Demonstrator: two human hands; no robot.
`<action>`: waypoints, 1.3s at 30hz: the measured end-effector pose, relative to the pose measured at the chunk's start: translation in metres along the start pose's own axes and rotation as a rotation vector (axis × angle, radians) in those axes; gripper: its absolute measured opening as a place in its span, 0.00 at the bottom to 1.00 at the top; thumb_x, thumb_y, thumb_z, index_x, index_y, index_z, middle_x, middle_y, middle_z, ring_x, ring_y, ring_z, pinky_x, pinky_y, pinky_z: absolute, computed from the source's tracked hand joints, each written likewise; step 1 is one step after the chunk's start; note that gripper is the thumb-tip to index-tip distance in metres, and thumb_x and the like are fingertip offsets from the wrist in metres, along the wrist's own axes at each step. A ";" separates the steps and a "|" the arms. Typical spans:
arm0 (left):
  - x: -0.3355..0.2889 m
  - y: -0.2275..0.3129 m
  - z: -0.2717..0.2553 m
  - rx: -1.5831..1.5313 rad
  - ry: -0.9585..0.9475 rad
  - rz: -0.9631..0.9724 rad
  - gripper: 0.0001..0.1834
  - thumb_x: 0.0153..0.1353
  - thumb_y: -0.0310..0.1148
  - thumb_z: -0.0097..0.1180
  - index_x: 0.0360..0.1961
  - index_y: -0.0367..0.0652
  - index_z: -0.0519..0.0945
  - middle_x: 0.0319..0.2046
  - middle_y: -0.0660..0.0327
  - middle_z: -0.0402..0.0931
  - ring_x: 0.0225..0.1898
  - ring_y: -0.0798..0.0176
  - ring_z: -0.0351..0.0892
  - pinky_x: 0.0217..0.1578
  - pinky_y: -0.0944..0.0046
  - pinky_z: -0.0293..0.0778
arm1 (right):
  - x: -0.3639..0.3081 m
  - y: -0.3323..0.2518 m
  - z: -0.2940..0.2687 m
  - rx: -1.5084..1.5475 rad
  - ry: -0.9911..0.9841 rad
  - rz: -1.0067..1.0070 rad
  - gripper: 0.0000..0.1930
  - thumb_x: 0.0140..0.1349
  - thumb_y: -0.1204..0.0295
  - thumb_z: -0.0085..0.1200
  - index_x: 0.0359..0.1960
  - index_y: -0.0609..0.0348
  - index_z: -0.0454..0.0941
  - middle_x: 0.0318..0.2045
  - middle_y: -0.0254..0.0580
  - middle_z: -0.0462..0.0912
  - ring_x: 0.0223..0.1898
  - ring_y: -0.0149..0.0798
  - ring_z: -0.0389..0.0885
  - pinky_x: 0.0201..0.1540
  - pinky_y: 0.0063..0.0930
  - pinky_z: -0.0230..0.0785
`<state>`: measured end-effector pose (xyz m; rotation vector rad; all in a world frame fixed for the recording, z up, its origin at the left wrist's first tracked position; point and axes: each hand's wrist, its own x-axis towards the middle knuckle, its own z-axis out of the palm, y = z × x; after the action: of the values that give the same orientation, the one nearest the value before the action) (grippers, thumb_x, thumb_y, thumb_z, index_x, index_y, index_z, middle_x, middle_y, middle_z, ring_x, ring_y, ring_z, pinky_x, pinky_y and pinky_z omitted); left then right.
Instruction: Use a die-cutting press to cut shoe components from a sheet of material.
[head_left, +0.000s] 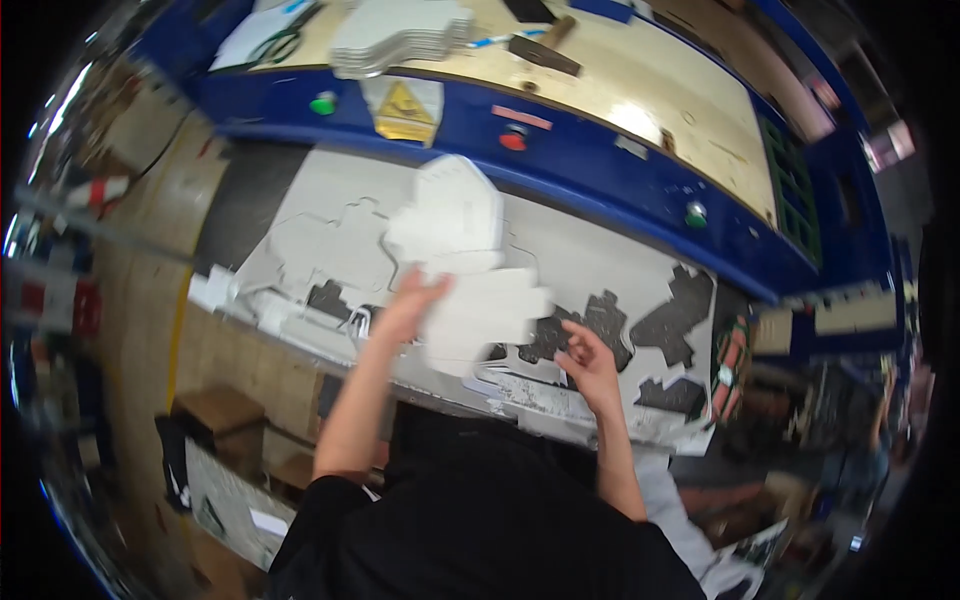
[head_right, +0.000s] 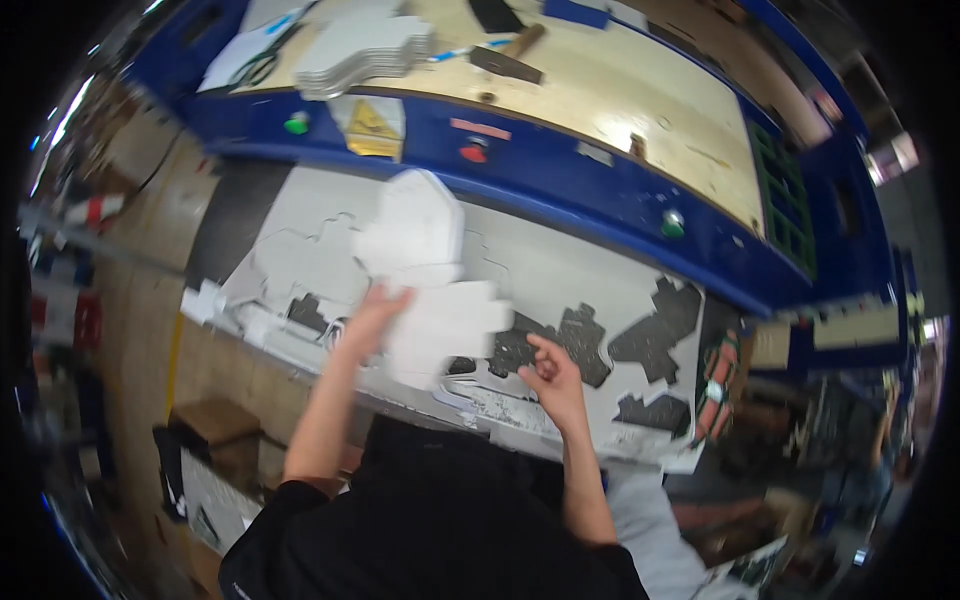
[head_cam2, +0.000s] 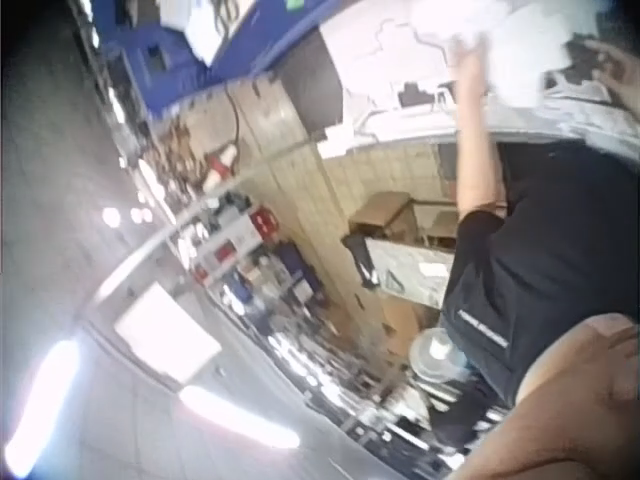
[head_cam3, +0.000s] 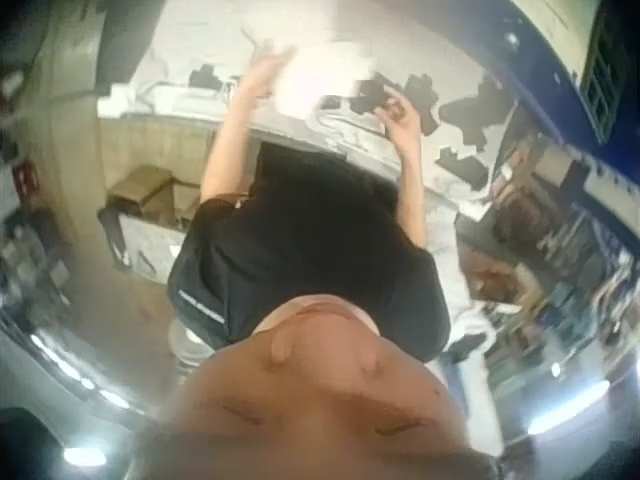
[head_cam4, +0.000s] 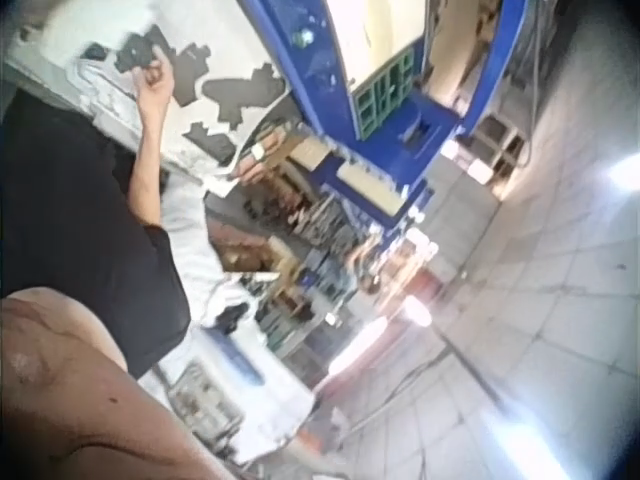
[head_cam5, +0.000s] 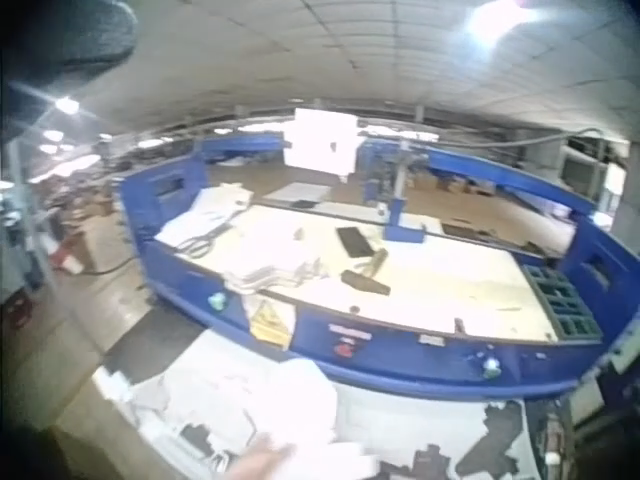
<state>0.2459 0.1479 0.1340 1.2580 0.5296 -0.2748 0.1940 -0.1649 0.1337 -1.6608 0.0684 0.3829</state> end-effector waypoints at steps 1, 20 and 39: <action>0.015 0.023 -0.038 0.154 -0.218 -0.009 0.29 0.64 0.43 0.58 0.59 0.34 0.69 0.49 0.52 0.77 0.51 0.59 0.77 0.55 0.59 0.72 | 0.002 0.002 0.010 -0.054 0.122 0.100 0.27 0.58 0.85 0.57 0.61 0.62 0.69 0.49 0.34 0.75 0.32 0.24 0.74 0.37 0.18 0.72; 0.163 0.034 0.019 1.784 -0.493 0.582 0.58 0.39 0.81 0.51 0.53 0.34 0.75 0.46 0.44 0.79 0.51 0.42 0.76 0.53 0.45 0.68 | 0.122 0.053 0.101 1.005 0.541 0.609 0.09 0.57 0.61 0.62 0.28 0.42 0.73 0.21 0.25 0.75 0.21 0.25 0.73 0.24 0.23 0.66; 0.164 0.063 0.007 1.700 -0.684 0.353 0.54 0.47 0.75 0.53 0.59 0.34 0.71 0.63 0.41 0.56 0.66 0.36 0.50 0.63 0.40 0.53 | 0.141 0.070 0.108 1.190 0.089 0.296 0.13 0.63 0.72 0.56 0.49 0.59 0.75 0.48 0.39 0.82 0.50 0.36 0.80 0.54 0.29 0.71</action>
<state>0.4166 0.1742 0.1027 2.6425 -0.7629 -0.8977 0.2854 -0.0436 0.0177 -0.4822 0.5094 0.3737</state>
